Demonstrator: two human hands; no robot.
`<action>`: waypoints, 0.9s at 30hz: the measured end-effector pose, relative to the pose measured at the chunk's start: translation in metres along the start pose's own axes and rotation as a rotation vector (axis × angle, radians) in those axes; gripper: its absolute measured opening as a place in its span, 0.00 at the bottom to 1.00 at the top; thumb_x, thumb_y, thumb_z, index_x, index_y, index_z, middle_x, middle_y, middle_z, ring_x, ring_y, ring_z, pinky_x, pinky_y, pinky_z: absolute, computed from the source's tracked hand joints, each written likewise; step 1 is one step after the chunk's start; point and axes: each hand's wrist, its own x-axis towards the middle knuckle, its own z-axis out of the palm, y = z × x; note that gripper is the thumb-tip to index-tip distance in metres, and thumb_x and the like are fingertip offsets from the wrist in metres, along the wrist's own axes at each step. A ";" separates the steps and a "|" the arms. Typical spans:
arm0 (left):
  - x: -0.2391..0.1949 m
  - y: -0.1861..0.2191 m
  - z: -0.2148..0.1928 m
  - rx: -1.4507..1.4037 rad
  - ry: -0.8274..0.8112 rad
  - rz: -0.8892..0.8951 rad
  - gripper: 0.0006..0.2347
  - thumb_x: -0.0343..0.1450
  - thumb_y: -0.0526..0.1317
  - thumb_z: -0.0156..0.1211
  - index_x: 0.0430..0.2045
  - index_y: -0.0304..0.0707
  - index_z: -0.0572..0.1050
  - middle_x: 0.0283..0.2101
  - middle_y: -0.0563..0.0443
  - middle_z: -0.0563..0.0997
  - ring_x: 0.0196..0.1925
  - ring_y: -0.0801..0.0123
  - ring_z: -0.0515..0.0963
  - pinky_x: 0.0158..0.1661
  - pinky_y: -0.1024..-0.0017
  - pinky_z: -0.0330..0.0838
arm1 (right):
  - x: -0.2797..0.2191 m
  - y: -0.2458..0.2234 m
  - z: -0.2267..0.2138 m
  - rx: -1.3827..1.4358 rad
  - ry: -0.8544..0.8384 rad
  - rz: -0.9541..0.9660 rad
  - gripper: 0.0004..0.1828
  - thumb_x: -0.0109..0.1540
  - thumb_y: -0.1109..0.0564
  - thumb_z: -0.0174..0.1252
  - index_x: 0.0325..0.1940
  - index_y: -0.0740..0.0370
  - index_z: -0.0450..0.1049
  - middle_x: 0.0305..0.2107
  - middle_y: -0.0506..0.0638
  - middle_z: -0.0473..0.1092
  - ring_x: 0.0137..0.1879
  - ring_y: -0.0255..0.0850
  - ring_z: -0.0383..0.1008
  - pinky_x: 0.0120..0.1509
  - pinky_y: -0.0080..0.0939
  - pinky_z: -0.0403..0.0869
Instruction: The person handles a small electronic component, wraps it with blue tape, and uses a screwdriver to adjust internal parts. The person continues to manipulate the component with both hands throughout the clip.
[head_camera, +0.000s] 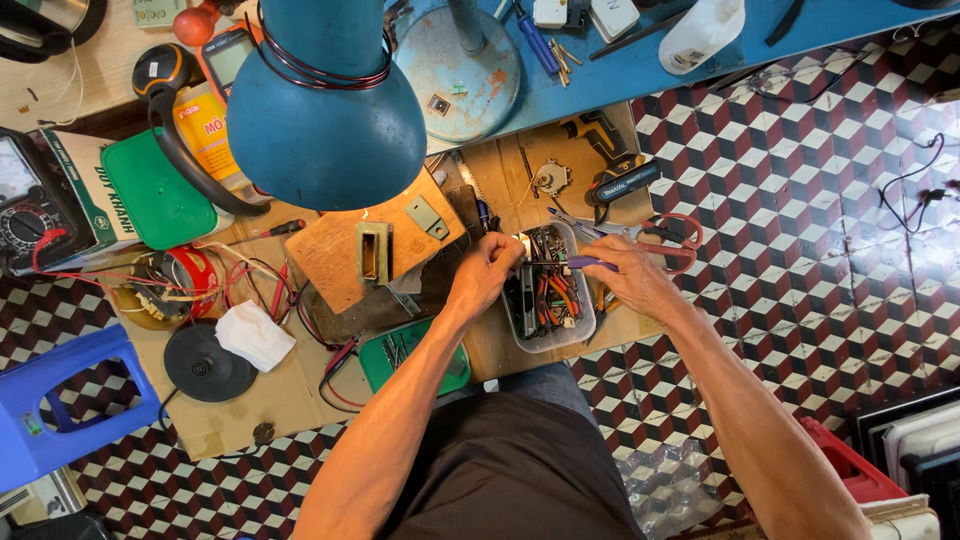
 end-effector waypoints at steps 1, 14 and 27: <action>-0.001 0.000 0.001 -0.027 -0.003 -0.002 0.12 0.75 0.44 0.58 0.39 0.32 0.75 0.31 0.56 0.76 0.33 0.79 0.72 0.38 0.79 0.71 | 0.000 0.002 0.003 0.019 0.003 0.009 0.18 0.64 0.51 0.59 0.56 0.58 0.78 0.51 0.52 0.70 0.60 0.47 0.70 0.64 0.47 0.67; -0.029 0.031 0.014 0.409 0.159 0.076 0.11 0.75 0.46 0.56 0.39 0.38 0.77 0.35 0.44 0.85 0.35 0.62 0.84 0.40 0.64 0.75 | 0.000 0.015 0.006 0.187 -0.049 0.049 0.18 0.64 0.50 0.59 0.55 0.58 0.78 0.55 0.49 0.67 0.62 0.43 0.68 0.65 0.43 0.68; -0.045 0.027 0.052 0.247 0.254 0.110 0.09 0.74 0.42 0.59 0.38 0.35 0.77 0.31 0.43 0.83 0.31 0.63 0.83 0.37 0.66 0.76 | 0.017 -0.006 0.030 0.062 0.095 -0.008 0.18 0.60 0.51 0.63 0.54 0.55 0.79 0.65 0.54 0.64 0.67 0.50 0.66 0.69 0.48 0.65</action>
